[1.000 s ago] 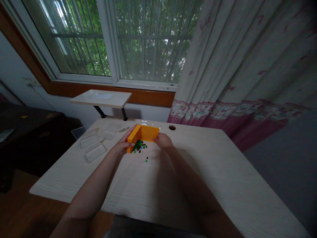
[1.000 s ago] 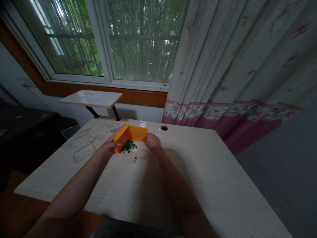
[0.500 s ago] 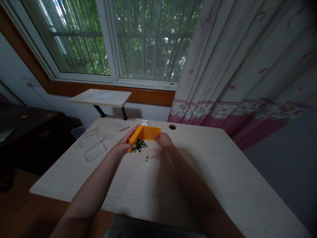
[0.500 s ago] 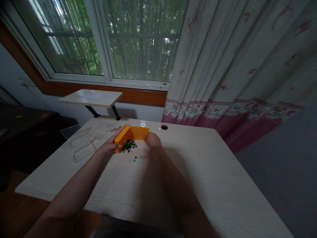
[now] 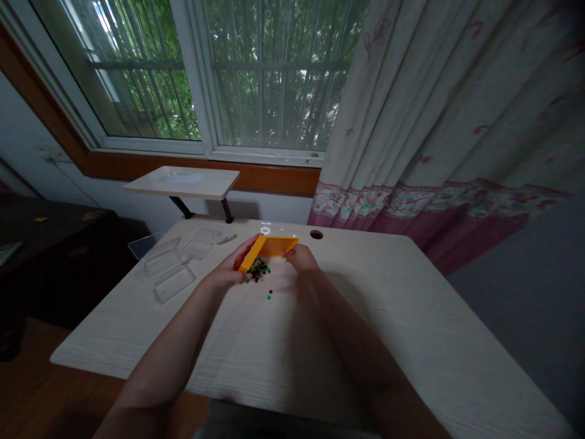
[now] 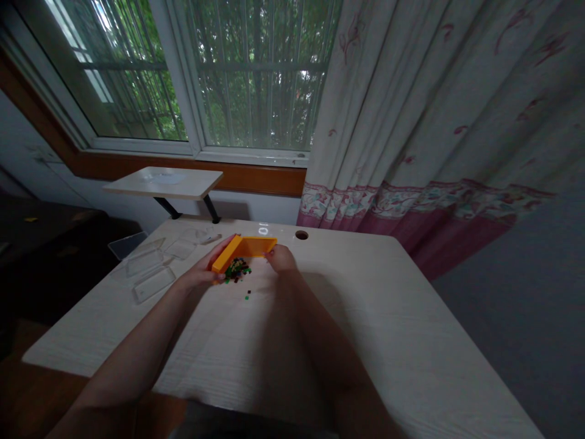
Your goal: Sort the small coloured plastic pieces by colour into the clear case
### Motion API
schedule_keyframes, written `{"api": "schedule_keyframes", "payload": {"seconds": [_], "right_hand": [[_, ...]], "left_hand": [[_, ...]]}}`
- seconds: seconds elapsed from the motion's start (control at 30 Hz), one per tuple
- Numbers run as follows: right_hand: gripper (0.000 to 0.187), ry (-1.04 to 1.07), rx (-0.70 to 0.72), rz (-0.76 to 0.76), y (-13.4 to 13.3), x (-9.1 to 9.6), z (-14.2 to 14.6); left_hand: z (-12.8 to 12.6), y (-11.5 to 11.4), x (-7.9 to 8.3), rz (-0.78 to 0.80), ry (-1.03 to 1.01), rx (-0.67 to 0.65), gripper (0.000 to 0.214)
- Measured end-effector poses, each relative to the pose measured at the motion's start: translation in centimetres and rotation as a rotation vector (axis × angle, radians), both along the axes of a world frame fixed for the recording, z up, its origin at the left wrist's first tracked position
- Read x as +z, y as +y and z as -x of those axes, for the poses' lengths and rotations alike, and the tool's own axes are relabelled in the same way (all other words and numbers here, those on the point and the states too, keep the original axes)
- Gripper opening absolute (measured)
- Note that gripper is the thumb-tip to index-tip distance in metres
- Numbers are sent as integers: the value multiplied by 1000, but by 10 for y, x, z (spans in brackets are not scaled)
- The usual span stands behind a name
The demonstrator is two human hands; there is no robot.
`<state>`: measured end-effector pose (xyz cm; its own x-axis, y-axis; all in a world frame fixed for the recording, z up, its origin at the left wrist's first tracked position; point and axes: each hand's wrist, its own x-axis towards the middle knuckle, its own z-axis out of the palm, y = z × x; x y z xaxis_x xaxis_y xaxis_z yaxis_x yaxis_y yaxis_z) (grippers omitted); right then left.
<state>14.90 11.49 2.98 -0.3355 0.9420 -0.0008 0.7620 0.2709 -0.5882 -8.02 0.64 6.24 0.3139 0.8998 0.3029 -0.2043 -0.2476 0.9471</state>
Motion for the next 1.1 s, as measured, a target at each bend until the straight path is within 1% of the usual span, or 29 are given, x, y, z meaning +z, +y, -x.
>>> {"api": "schedule_keyframes", "payload": {"seconds": [0.17,0.3,0.47,0.6,0.7,0.8,0.93,1.1], "right_hand": [[21,26,-12,0,2,-3,1],[20,42,-14,-14,1,-2,2],[21,47,0,-19,-2,1,3],[23,36,0,-8,-3,1,4],[21,23,11,6,-5,4,5],[19,22,37,13,-9,8,6],[29,33,98,34,-15,12,9],[31,-2,145,67,-21,14,12]], "left_hand": [[-4,-2,0,25,-27,-3,93],[-5,-2,1,33,-63,20,93],[-2,0,-1,-16,-73,26,92],[-2,0,1,-30,-43,17,92],[-2,2,2,-34,-40,56,93],[0,5,1,-50,-59,116,93],[3,6,-5,-82,-13,146,96],[2,5,-9,-60,3,174,98]]}}
